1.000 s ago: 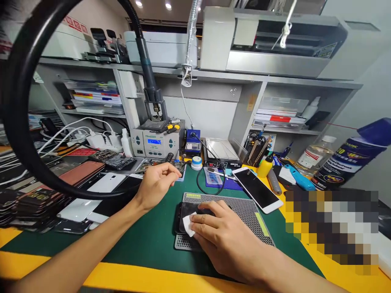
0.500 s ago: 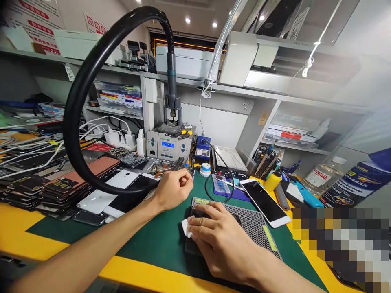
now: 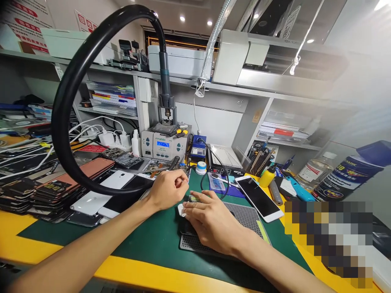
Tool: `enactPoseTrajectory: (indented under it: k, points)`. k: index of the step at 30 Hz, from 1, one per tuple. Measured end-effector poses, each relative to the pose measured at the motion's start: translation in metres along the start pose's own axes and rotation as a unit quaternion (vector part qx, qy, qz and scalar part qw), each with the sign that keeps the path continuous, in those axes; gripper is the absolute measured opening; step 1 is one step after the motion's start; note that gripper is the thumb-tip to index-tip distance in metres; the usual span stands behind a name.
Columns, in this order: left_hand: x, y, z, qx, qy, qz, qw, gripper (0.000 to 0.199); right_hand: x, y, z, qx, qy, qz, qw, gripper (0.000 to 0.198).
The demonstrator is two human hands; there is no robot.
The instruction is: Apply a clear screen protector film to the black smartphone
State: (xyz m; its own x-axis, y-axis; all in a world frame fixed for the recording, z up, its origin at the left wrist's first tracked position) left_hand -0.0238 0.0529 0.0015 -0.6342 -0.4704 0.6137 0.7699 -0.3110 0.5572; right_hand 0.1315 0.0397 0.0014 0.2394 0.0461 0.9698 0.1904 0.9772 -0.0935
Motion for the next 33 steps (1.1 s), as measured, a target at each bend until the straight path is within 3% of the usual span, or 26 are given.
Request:
enactPoseTrajectory:
  k: [6,12,18,22,26,28,33]
  points:
    - [0.001,-0.003,0.001,-0.002,0.01,0.01,1.0,0.011,0.003,-0.015,-0.009,0.051,-0.006,0.014,0.999,0.027]
    - [0.003,-0.001,0.001,-0.007,0.011,0.017,1.0,0.01,-0.004,0.007,-0.001,-0.009,0.006,-0.012,1.0,0.028]
    - [0.004,-0.001,0.002,-0.007,0.012,0.02,1.0,0.011,-0.008,0.025,0.0,-0.025,0.014,-0.038,0.999,0.028]
    - [0.005,-0.001,0.003,-0.01,0.018,0.023,1.0,0.011,0.001,0.048,-0.005,-0.102,0.072,-0.055,0.991,0.026]
    - [0.006,-0.001,0.003,-0.014,0.03,0.031,0.999,0.011,0.011,0.058,-0.012,-0.186,0.12,0.008,0.975,0.024]
    - [0.007,-0.001,0.003,-0.018,0.035,0.035,0.999,0.01,0.012,0.048,-0.013,-0.159,0.124,0.053,0.978,0.021]
    - [0.008,-0.001,0.003,-0.025,0.04,0.047,0.998,0.01,0.003,0.004,-0.012,0.02,0.066,0.077,0.995,0.021]
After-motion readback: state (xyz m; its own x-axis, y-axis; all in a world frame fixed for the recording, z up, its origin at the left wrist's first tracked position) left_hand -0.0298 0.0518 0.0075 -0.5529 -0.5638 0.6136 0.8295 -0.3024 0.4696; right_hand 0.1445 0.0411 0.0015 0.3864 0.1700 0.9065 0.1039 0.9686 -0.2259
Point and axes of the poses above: each hand's wrist, its own z-axis towards the middle knuckle, its own x-axis out of the back of the hand, y = z × x, the point moved 5 cm from there along z, towards the middle knuckle, and after that the axes turned 4 degrees about -y, right-handed, at the moved point
